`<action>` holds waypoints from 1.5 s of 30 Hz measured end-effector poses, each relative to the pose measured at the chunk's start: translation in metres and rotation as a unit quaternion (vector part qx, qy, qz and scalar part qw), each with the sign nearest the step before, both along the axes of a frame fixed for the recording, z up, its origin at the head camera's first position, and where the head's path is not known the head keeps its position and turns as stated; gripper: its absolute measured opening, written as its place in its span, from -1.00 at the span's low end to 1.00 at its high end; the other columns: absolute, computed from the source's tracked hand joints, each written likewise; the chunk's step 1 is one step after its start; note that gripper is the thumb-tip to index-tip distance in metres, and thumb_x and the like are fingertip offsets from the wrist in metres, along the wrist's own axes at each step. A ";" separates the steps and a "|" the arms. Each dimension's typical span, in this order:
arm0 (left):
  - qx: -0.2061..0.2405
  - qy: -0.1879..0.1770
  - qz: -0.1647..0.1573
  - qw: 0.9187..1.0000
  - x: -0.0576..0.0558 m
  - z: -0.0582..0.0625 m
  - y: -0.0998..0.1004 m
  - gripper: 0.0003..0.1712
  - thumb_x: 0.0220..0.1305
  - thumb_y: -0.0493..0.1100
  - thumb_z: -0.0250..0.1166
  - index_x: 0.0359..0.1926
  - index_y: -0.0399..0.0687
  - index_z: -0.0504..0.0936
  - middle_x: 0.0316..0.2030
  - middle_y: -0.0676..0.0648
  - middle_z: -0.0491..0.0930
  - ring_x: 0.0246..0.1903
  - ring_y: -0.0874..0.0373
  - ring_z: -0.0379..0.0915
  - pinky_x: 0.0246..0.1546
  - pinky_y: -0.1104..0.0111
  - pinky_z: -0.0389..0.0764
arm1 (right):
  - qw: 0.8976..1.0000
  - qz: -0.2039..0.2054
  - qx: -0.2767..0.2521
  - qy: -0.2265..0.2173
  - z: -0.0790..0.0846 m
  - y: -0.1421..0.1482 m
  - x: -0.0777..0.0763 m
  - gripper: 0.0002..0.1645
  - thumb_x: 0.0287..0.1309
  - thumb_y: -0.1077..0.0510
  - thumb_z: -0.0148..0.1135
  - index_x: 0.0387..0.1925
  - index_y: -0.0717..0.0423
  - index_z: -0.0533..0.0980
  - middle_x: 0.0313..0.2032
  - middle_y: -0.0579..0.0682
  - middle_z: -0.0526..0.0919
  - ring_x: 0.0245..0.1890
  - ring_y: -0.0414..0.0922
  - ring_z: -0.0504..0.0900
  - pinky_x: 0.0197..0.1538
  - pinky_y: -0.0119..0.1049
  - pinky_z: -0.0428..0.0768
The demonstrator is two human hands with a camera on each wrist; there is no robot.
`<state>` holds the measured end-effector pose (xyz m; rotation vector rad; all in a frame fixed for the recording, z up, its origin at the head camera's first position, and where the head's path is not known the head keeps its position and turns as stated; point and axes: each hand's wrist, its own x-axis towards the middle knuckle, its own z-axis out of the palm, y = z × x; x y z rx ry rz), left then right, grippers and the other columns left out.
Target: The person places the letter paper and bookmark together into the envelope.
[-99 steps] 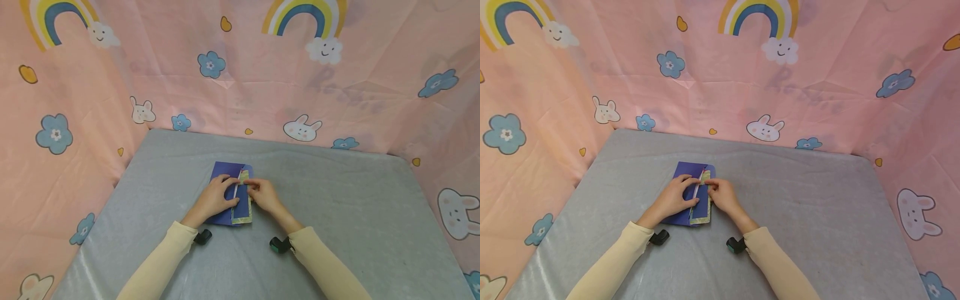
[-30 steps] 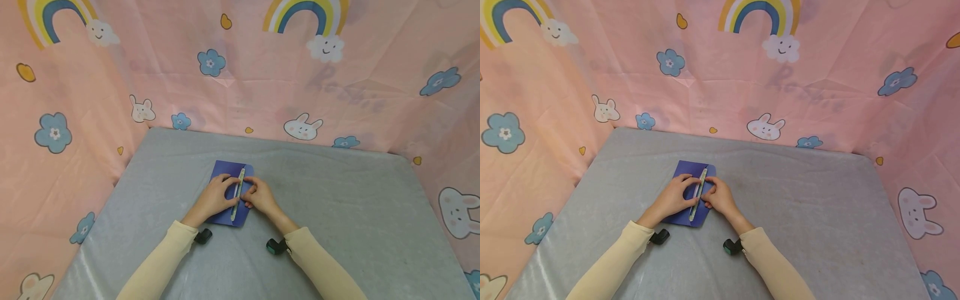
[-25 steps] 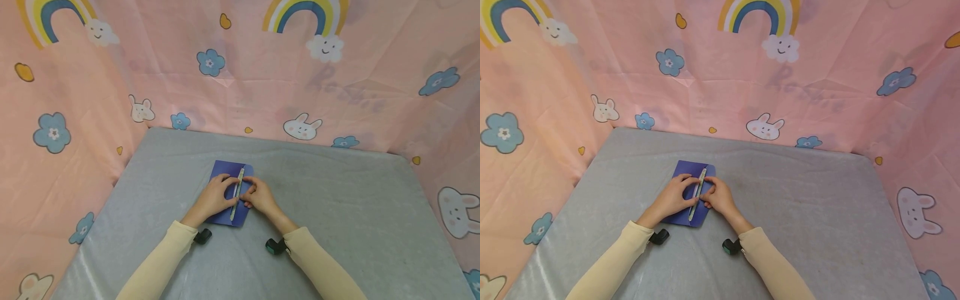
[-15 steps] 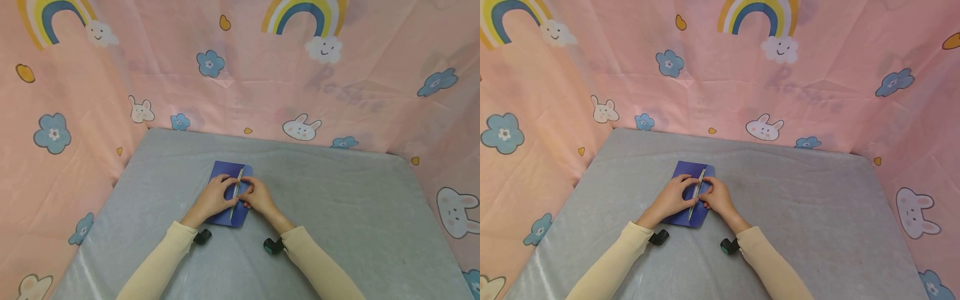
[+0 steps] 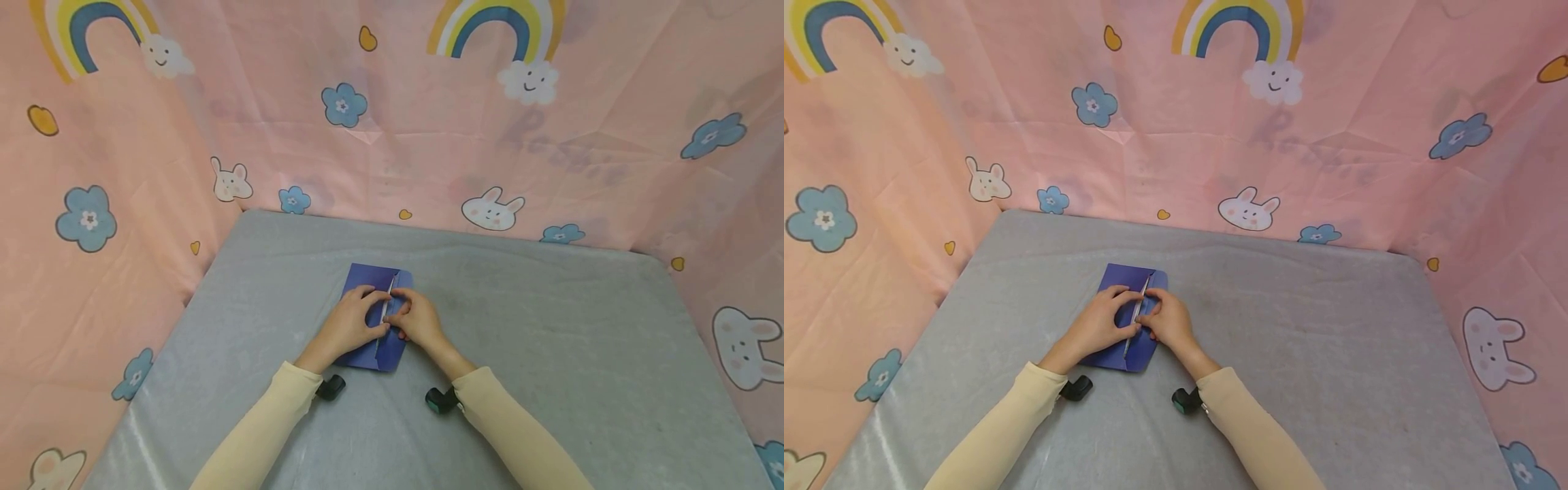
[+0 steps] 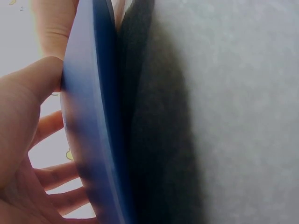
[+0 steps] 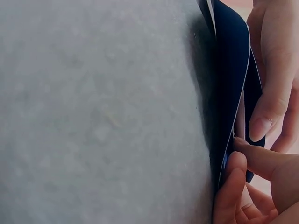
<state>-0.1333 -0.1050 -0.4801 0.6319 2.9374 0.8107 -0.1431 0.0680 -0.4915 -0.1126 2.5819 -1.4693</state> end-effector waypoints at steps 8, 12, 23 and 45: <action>0.002 0.003 -0.001 1.000 0.000 0.001 0.000 -0.39 0.15 0.03 0.43 0.25 0.16 0.55 0.29 -0.23 0.44 0.29 -0.21 0.38 0.22 -0.09 0.48 | 1.000 -0.010 0.002 -0.015 0.002 0.000 0.001 -0.30 0.02 0.23 0.48 0.24 0.12 0.49 -0.66 -0.03 0.62 -0.84 -0.26 0.44 -0.68 -0.38 0.48; 0.001 -0.002 -0.002 1.000 0.000 0.000 0.000 -0.39 0.16 0.04 0.42 0.26 0.18 0.54 0.30 -0.22 0.43 0.30 -0.20 0.37 0.24 -0.07 0.47 | 1.000 -0.008 -0.007 -0.016 0.001 0.001 0.002 -0.33 0.05 0.25 0.45 0.25 0.13 0.49 -0.64 0.01 0.64 -0.83 -0.25 0.45 -0.67 -0.37 0.48; 0.003 -0.006 0.004 1.000 -0.001 -0.001 -0.002 -0.41 0.18 0.06 0.41 0.25 0.20 0.54 0.31 -0.22 0.42 0.31 -0.20 0.36 0.25 -0.09 0.45 | 1.000 0.015 -0.022 -0.015 0.000 0.003 0.002 -0.33 0.12 0.24 0.40 0.30 0.05 0.48 -0.62 0.06 0.67 -0.82 -0.26 0.48 -0.66 -0.38 0.51; 0.014 -0.002 -0.002 1.000 -0.002 0.001 -0.002 -0.41 0.16 0.02 0.41 0.24 0.14 0.55 0.29 -0.25 0.43 0.27 -0.23 0.40 0.22 -0.10 0.48 | 0.999 0.029 0.021 0.040 -0.005 0.003 0.006 -0.24 0.02 0.20 0.48 0.31 0.10 0.46 -0.68 -0.05 0.64 -0.79 -0.25 0.47 -0.61 -0.36 0.47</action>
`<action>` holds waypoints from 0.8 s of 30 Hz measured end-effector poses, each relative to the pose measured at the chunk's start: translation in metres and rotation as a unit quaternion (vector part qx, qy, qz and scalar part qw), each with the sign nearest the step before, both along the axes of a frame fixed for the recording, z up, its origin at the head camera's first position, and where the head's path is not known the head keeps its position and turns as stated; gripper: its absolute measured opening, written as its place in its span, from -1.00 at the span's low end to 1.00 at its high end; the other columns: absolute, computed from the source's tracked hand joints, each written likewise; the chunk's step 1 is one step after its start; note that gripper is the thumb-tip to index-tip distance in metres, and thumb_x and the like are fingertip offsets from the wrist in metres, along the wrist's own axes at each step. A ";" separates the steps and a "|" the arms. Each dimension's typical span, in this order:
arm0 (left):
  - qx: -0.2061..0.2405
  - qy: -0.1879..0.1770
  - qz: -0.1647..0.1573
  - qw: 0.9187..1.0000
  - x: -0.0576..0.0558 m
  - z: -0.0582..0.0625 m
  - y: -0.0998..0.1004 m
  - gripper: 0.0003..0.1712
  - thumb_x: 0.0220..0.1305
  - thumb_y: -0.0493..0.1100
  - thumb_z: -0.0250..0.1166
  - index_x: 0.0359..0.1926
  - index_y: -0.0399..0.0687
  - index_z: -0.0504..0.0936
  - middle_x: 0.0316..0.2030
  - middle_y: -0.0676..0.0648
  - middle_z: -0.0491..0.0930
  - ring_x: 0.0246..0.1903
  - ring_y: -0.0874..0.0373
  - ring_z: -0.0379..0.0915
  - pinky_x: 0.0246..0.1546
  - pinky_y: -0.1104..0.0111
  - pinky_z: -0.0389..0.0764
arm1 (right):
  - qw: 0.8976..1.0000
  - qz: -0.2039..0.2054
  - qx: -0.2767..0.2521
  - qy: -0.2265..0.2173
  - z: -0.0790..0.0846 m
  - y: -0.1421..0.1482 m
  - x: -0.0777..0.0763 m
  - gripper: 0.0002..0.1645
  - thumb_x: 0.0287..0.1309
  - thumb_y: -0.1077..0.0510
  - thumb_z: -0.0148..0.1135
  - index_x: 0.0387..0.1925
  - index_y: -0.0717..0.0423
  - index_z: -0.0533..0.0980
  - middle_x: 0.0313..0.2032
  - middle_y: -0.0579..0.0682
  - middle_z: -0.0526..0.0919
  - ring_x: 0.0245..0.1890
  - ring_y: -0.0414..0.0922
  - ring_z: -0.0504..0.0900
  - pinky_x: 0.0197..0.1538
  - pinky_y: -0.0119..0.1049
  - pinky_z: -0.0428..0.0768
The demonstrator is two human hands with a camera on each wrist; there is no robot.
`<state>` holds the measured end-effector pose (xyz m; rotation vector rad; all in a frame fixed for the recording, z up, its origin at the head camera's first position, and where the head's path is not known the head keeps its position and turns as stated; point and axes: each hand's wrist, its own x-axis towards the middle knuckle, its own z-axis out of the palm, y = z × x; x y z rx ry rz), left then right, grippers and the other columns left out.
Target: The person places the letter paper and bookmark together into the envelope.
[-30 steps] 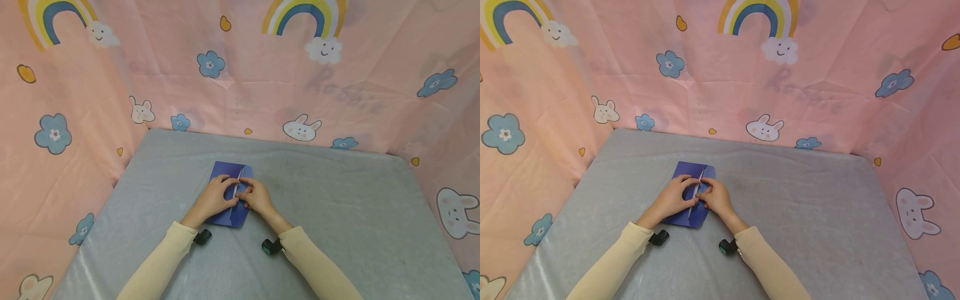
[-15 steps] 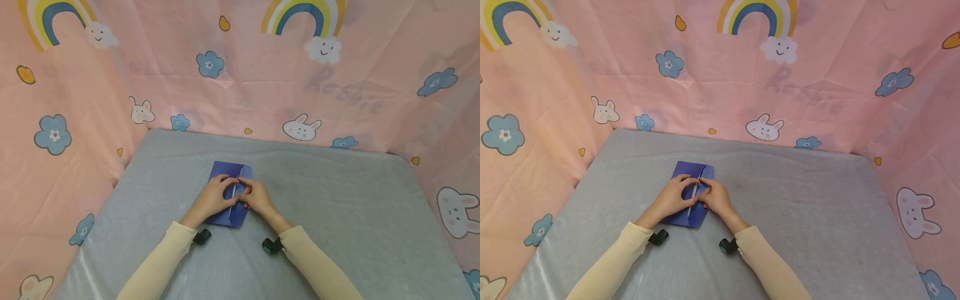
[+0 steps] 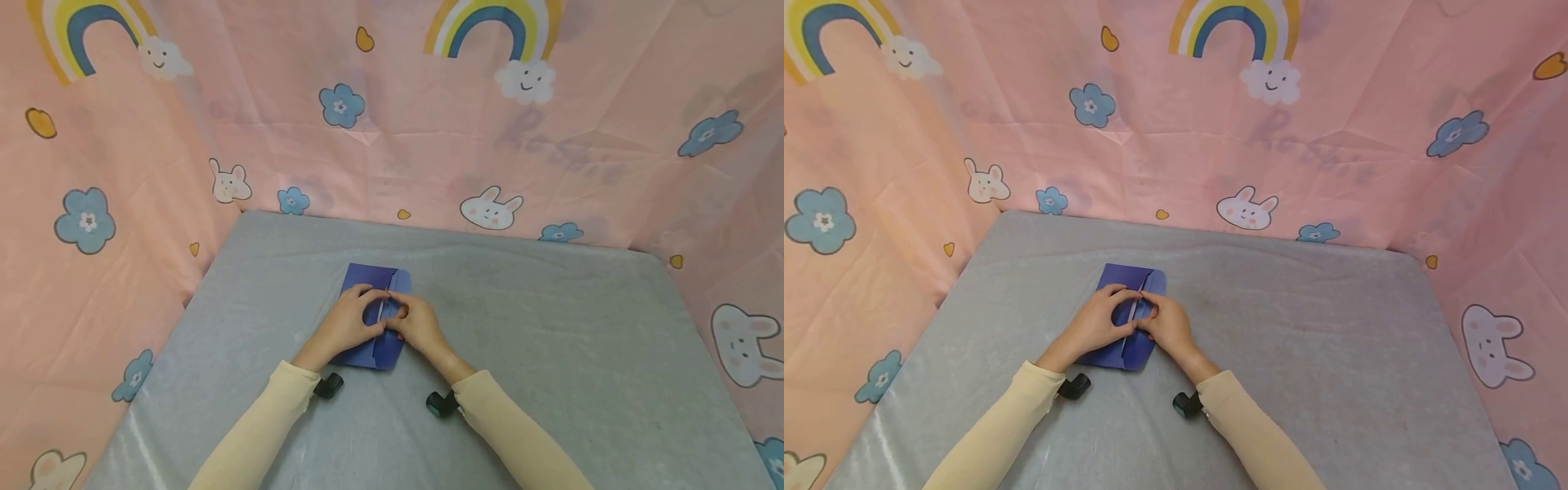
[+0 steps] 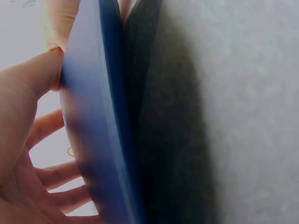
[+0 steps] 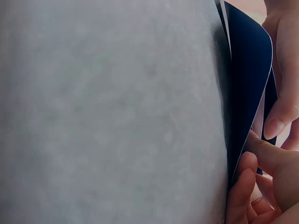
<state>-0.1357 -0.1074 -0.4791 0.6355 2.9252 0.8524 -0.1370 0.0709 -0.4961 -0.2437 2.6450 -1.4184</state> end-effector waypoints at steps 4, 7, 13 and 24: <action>-0.005 -0.001 -0.001 1.000 0.000 0.000 0.000 -0.42 0.19 0.05 0.38 0.25 0.16 0.55 0.30 -0.24 0.43 0.28 -0.21 0.40 0.24 -0.09 0.47 | 1.000 -0.001 0.004 0.005 -0.003 0.000 -0.002 -0.28 0.05 0.20 0.45 0.29 0.11 0.48 -0.68 -0.04 0.63 -0.79 -0.25 0.46 -0.61 -0.37 0.46; -0.005 0.003 0.000 1.000 0.000 -0.001 0.000 -0.43 0.19 0.04 0.38 0.24 0.17 0.56 0.29 -0.24 0.44 0.28 -0.20 0.41 0.24 -0.09 0.47 | 1.000 -0.005 0.006 0.000 -0.003 -0.001 -0.003 -0.29 0.09 0.21 0.43 0.30 0.11 0.47 -0.68 -0.03 0.61 -0.80 -0.26 0.45 -0.61 -0.38 0.45; -0.002 0.003 0.001 1.000 0.000 -0.001 -0.001 -0.41 0.16 0.01 0.40 0.24 0.17 0.56 0.29 -0.25 0.45 0.27 -0.21 0.41 0.24 -0.09 0.47 | 1.000 -0.010 0.011 -0.024 -0.002 -0.002 -0.005 -0.27 0.10 0.15 0.44 0.33 0.01 0.45 -0.69 -0.04 0.56 -0.81 -0.24 0.46 -0.61 -0.37 0.44; -0.002 -0.001 -0.014 1.000 0.000 0.001 -0.004 -0.37 0.14 0.02 0.38 0.27 0.18 0.54 0.30 -0.26 0.43 0.27 -0.23 0.41 0.23 -0.10 0.48 | 0.999 -0.009 0.016 -0.038 0.000 -0.002 -0.007 -0.18 0.09 0.13 0.45 0.39 0.01 0.37 -0.69 -0.05 0.55 -0.82 -0.22 0.48 -0.64 -0.37 0.41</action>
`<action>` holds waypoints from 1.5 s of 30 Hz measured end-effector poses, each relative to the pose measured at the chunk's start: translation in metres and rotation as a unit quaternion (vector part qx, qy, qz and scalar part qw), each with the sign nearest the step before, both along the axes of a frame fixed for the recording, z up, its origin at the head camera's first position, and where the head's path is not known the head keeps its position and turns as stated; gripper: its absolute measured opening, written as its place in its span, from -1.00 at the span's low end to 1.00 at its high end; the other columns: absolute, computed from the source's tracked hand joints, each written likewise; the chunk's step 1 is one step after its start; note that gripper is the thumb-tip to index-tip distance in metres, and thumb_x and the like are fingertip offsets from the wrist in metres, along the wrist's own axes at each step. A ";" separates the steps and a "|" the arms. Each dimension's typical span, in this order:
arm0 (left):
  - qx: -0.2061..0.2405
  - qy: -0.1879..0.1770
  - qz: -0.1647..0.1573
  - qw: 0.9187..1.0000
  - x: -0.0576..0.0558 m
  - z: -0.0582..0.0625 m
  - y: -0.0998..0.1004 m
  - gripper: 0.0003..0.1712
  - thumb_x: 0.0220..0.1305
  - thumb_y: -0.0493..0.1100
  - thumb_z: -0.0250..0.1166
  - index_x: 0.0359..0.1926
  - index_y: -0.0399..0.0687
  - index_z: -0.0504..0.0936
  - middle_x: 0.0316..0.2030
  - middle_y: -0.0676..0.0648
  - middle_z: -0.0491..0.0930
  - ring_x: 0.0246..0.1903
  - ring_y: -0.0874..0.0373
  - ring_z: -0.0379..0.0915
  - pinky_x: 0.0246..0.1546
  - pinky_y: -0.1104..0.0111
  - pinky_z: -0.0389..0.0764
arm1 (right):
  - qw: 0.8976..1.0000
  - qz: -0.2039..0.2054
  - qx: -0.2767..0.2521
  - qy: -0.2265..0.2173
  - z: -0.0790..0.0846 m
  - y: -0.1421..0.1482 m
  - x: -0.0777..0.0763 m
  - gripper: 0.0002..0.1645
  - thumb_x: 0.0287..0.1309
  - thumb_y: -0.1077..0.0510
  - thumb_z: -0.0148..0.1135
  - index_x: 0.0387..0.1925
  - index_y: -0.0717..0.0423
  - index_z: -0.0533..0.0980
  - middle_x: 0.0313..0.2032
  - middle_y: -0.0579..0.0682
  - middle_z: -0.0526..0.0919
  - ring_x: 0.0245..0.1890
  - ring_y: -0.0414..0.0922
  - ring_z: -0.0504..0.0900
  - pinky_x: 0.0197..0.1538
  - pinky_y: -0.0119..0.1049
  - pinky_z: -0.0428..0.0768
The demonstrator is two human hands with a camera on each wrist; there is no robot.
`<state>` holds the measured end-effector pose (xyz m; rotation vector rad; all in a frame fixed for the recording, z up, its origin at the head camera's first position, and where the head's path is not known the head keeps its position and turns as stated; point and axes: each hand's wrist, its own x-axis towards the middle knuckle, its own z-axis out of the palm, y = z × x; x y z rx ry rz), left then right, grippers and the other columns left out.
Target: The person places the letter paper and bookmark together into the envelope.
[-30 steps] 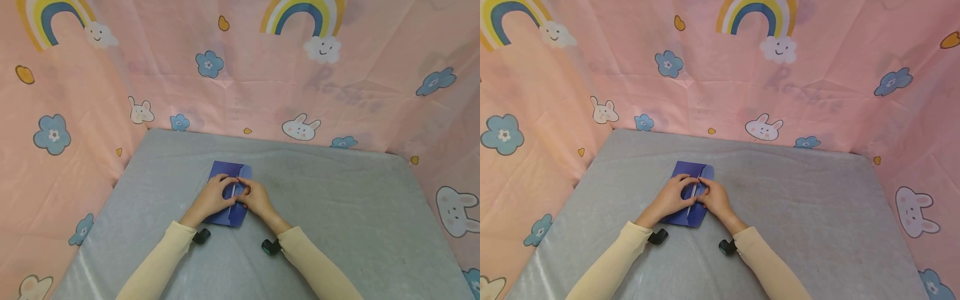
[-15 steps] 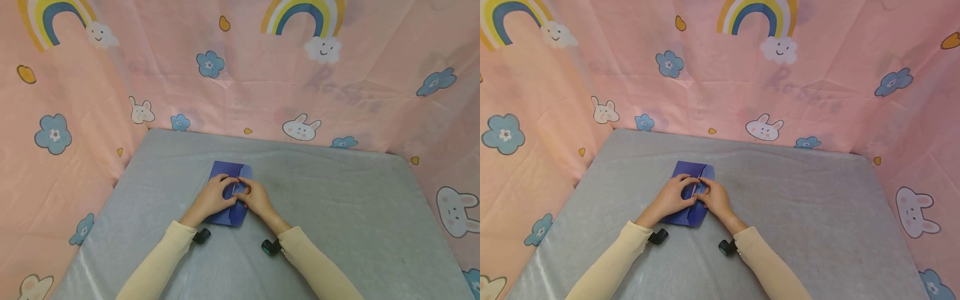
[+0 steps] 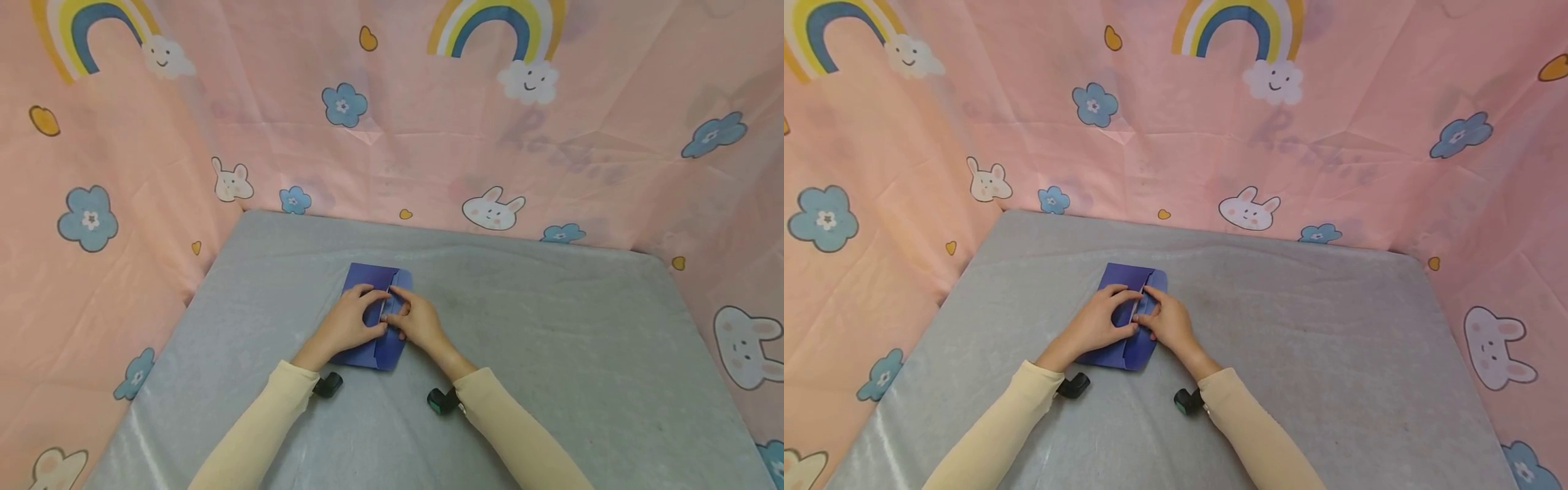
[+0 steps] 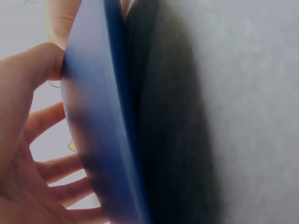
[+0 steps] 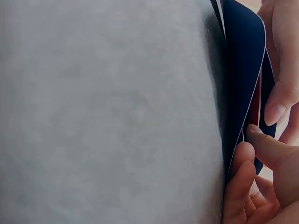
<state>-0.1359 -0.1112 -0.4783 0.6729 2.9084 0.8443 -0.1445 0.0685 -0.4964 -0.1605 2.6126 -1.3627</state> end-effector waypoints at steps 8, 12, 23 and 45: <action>0.000 -0.010 0.004 1.000 0.000 0.002 -0.004 -0.39 0.16 0.02 0.38 0.28 0.23 0.55 0.31 -0.25 0.42 0.26 -0.26 0.41 0.19 -0.11 0.51 | 1.000 0.010 0.001 -0.012 0.003 0.000 -0.001 -0.20 0.13 0.10 0.42 0.41 -0.03 0.36 -0.69 -0.05 0.54 -0.83 -0.21 0.48 -0.68 -0.36 0.45; 0.002 -0.005 0.005 1.000 0.000 0.003 -0.004 -0.39 0.15 0.02 0.38 0.27 0.22 0.56 0.30 -0.25 0.43 0.25 -0.25 0.42 0.20 -0.10 0.50 | 1.000 0.010 -0.001 -0.014 0.003 0.001 -0.002 -0.20 0.13 0.10 0.42 0.40 -0.02 0.36 -0.69 -0.05 0.54 -0.83 -0.23 0.47 -0.68 -0.38 0.43; 0.028 -0.013 0.030 0.999 -0.002 0.000 -0.004 -0.40 0.16 0.08 0.42 0.23 0.12 0.59 0.26 -0.22 0.46 0.25 -0.21 0.43 0.21 -0.07 0.50 | 1.000 0.019 -0.005 -0.006 0.002 0.004 0.000 -0.16 0.01 0.14 0.50 0.36 0.09 0.40 -0.69 -0.03 0.59 -0.81 -0.21 0.50 -0.63 -0.33 0.51; 0.009 -0.023 0.044 0.999 0.001 -0.002 -0.004 -0.36 0.12 0.17 0.43 0.18 0.01 0.60 0.26 -0.19 0.47 0.28 -0.18 0.39 0.27 -0.03 0.45 | 0.997 0.047 -0.062 -0.028 0.002 0.012 0.002 -0.27 0.15 0.27 0.34 0.37 0.16 0.37 -0.62 0.03 0.64 -0.77 -0.23 0.51 -0.62 -0.34 0.54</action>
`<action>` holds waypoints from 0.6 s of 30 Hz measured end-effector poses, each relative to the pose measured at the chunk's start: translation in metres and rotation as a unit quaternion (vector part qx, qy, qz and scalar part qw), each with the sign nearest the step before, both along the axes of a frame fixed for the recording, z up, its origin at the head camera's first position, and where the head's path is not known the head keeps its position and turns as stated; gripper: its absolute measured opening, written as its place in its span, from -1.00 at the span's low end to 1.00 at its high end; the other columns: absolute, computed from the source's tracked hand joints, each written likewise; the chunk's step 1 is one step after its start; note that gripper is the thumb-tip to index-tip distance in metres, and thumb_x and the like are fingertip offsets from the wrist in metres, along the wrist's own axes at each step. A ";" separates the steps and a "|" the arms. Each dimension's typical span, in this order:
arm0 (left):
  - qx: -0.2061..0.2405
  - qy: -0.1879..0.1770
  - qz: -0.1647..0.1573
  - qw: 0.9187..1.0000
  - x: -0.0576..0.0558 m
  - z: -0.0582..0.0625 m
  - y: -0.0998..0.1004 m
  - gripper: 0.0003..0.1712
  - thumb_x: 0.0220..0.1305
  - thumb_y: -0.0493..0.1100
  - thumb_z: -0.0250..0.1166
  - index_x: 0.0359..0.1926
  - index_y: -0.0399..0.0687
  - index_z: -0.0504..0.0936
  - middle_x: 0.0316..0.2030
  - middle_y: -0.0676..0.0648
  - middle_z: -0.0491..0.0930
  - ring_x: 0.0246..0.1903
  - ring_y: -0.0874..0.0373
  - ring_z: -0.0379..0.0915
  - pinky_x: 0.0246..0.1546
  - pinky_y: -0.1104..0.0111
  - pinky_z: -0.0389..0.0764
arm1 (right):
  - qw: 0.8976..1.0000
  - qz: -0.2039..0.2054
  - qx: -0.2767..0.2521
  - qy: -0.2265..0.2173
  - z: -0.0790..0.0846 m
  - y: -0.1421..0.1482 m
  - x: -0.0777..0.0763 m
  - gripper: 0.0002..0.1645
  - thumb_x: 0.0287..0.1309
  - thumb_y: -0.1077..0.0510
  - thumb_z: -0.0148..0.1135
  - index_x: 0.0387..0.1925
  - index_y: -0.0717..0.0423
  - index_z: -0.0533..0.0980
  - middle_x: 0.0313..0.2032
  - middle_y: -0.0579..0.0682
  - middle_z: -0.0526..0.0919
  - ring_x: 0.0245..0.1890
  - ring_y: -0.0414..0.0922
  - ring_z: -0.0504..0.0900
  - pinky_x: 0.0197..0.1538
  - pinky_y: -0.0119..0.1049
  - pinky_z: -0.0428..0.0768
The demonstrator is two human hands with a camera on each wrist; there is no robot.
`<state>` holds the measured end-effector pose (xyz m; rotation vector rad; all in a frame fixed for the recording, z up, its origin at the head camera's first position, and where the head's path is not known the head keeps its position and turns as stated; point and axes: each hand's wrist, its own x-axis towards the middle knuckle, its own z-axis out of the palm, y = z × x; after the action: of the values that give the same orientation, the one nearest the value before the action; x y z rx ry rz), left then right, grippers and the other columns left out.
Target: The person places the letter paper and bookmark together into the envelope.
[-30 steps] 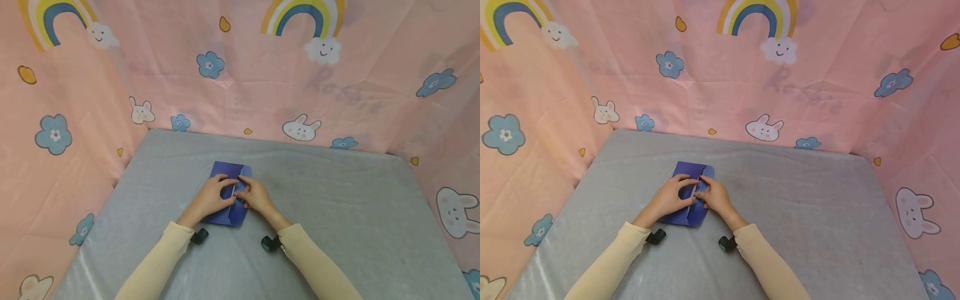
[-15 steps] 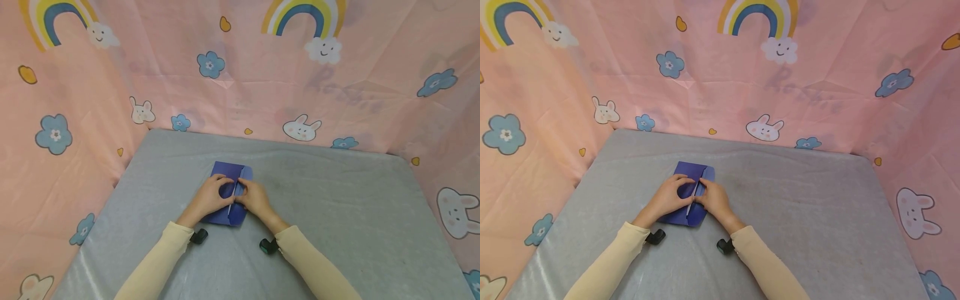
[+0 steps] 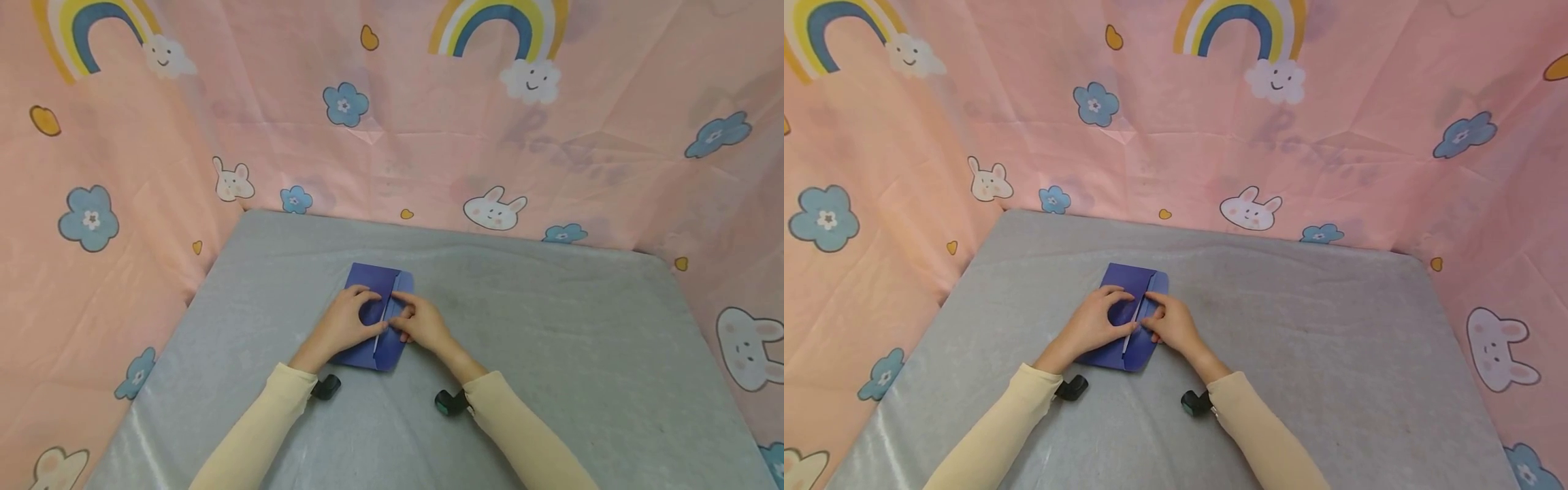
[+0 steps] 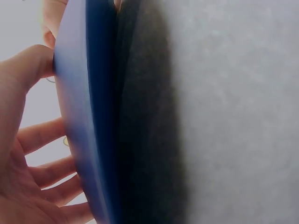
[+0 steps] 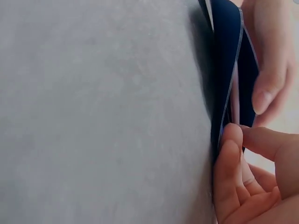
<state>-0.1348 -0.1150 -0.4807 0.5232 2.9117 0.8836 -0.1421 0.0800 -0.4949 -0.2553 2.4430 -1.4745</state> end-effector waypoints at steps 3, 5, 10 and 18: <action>-0.005 -0.006 0.002 1.000 0.001 0.001 0.001 -0.36 0.12 0.16 0.43 0.19 0.03 0.59 0.28 -0.18 0.45 0.30 -0.17 0.37 0.28 -0.04 0.44 | 1.000 0.005 -0.021 -0.010 0.005 0.006 0.001 -0.29 0.19 0.28 0.31 0.37 0.16 0.36 -0.57 0.07 0.67 -0.75 -0.22 0.54 -0.60 -0.33 0.56; -0.010 -0.007 0.002 1.000 0.001 0.000 0.001 -0.36 0.13 0.16 0.43 0.20 0.04 0.59 0.28 -0.18 0.45 0.30 -0.16 0.35 0.29 -0.03 0.43 | 1.000 0.003 -0.030 -0.009 0.008 0.011 0.002 -0.30 0.20 0.28 0.30 0.37 0.16 0.37 -0.55 0.10 0.68 -0.74 -0.20 0.55 -0.60 -0.32 0.57; -0.013 -0.004 0.000 1.000 0.003 0.000 0.001 -0.36 0.15 0.17 0.41 0.20 0.01 0.59 0.29 -0.19 0.44 0.31 -0.16 0.34 0.30 -0.02 0.43 | 0.999 -0.009 -0.043 0.006 0.013 0.024 0.004 -0.32 0.19 0.30 0.30 0.35 0.19 0.38 -0.51 0.19 0.69 -0.72 -0.19 0.57 -0.58 -0.30 0.59; -0.009 0.018 -0.011 1.000 0.003 -0.002 0.000 -0.46 0.16 0.04 0.44 0.13 -0.04 0.62 0.27 -0.22 0.46 0.29 -0.19 0.36 0.30 0.00 0.42 | 1.000 -0.004 0.003 0.007 0.011 0.034 0.012 -0.41 0.22 0.26 0.29 0.29 0.21 0.44 -0.51 0.11 0.70 -0.68 -0.20 0.57 -0.54 -0.33 0.59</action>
<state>-0.1319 -0.1147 -0.4829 0.5749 2.9380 0.8522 -0.1302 0.1136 -0.4838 -0.2563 2.4605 -1.4737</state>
